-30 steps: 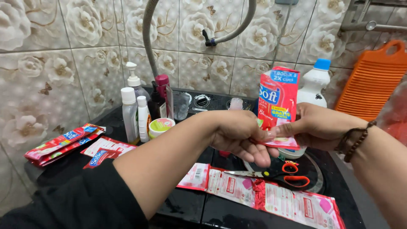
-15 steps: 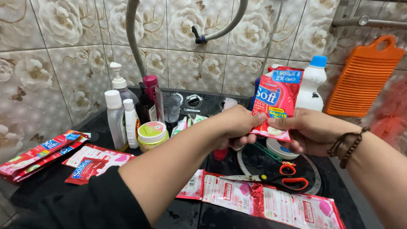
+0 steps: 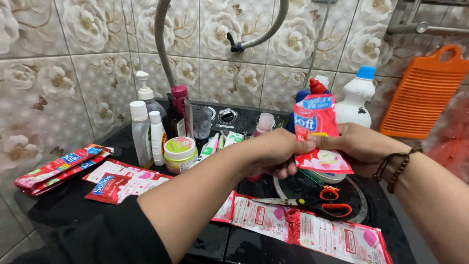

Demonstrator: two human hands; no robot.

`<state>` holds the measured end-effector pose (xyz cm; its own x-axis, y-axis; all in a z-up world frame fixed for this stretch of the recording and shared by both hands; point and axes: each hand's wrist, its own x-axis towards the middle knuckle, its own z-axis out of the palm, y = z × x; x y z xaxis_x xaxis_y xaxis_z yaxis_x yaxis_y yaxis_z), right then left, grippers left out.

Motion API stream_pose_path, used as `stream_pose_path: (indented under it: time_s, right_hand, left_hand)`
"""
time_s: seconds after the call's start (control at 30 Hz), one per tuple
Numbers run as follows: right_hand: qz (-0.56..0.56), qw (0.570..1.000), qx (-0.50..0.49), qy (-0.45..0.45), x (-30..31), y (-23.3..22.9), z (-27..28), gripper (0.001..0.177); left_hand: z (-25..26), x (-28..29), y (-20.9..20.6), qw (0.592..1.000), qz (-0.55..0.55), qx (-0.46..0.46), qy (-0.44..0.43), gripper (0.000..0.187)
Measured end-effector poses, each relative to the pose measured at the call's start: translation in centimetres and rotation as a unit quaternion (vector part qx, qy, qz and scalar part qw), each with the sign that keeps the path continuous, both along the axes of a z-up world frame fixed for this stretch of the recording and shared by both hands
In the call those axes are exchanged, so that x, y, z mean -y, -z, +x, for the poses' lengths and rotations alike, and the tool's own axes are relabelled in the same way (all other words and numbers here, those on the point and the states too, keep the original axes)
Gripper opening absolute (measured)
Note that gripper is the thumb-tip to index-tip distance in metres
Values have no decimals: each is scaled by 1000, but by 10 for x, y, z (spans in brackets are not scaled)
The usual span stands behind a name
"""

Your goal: Cutting open laundry softener packets and pouring the liquid into a smaller bottle, then rinsing the bottle and equipment.

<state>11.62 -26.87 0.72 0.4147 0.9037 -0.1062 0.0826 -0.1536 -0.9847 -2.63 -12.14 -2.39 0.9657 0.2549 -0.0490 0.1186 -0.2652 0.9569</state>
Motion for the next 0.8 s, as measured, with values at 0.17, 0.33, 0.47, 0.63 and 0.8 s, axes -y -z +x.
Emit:
stream_pose_path:
  time_s: [0.17,0.33,0.47,0.63,0.8]
  right_hand:
    - [-21,999,29,-34,-6,-5,2,33]
    - [-34,999,5,-25,-18,-6,4,31]
    - [3,998,-23,-58,-24,-5,12,32]
    - [-21,996,-15,-81,-23,-12,4,28]
    - [-33,994,58,-88,-23,2,32,20]
  left_hand:
    - [4,-10,8,999,-27,28,18,23]
    - [2,-4,0,999,-30,23,-25,17]
    - [-1,-9,2,994,-71,28,-81,35]
    - [-5,-19,3,988,-108,42,-105,41]
    - [-7,-43,-6,990,-67,87,85,27]
